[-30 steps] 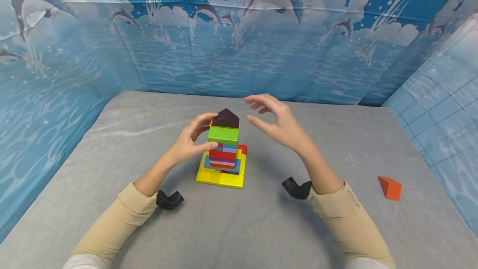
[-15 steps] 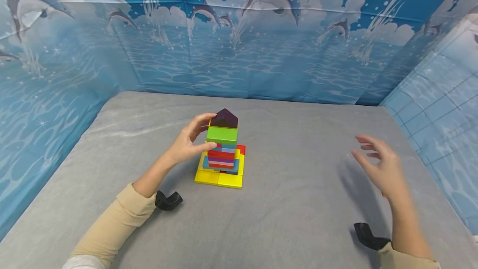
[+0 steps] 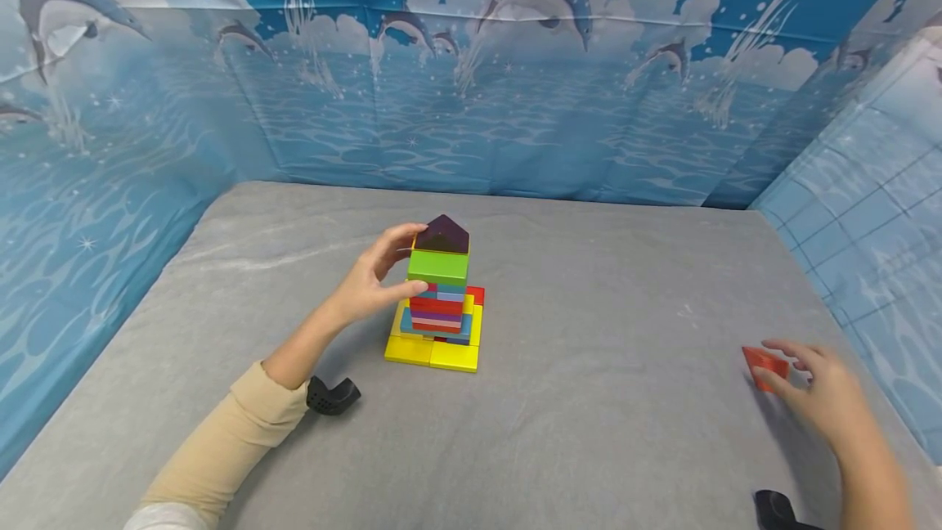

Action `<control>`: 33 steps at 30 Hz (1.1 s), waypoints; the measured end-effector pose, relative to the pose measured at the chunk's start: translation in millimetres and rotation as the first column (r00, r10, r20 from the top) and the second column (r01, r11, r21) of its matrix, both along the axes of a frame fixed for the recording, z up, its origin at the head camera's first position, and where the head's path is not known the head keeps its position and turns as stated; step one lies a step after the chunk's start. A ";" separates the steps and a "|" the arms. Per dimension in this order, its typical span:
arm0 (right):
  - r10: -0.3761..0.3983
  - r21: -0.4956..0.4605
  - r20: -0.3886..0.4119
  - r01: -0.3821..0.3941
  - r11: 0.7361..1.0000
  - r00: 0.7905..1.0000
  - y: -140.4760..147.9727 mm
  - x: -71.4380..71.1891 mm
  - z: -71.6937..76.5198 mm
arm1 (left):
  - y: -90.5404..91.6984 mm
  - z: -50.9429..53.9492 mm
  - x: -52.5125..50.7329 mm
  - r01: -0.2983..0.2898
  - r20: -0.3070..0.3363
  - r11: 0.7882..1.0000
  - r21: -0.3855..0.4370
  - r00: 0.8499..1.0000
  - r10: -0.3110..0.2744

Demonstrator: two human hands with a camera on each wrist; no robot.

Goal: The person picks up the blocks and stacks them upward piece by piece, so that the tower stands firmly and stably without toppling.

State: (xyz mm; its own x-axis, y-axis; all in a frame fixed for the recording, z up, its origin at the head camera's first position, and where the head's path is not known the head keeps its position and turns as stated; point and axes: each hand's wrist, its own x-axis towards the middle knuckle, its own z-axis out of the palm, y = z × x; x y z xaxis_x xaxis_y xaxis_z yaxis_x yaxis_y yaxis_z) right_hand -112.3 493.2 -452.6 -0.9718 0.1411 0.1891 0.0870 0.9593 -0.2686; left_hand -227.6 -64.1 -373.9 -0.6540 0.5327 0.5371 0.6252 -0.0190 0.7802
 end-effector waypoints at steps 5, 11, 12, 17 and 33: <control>-0.052 0.000 0.103 0.052 0.999 0.993 -14.5 7.6 16.1 | -0.3 0.1 0.0 -0.012 0.001 1.000 -0.017 1.000 0.012; -0.071 -0.046 0.121 0.077 0.996 0.990 -9.8 7.3 10.0 | -0.3 0.9 0.6 -0.001 0.004 1.000 -0.008 1.000 0.001; -0.073 -0.052 0.113 0.080 0.995 0.991 -8.4 6.8 7.4 | -0.3 1.1 0.7 -0.001 0.004 1.000 -0.009 1.000 0.001; -0.097 -0.058 0.087 0.102 0.993 0.992 -9.5 4.6 2.3 | -0.8 1.8 1.9 -0.010 0.012 1.000 -0.016 1.000 0.010; 0.205 -0.304 -0.147 -0.241 0.922 0.968 -51.7 -64.5 10.1 | -0.6 0.6 0.8 -0.007 0.006 1.000 -0.011 1.000 0.007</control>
State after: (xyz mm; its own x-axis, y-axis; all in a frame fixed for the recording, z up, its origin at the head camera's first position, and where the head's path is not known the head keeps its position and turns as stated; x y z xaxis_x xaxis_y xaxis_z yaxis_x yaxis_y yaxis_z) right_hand -176.7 441.5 -442.5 -0.9605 -0.0064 0.2782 -0.1668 0.8133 -0.5574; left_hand -226.9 -64.7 -373.3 -0.6611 0.5338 0.5273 0.6204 -0.0063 0.7843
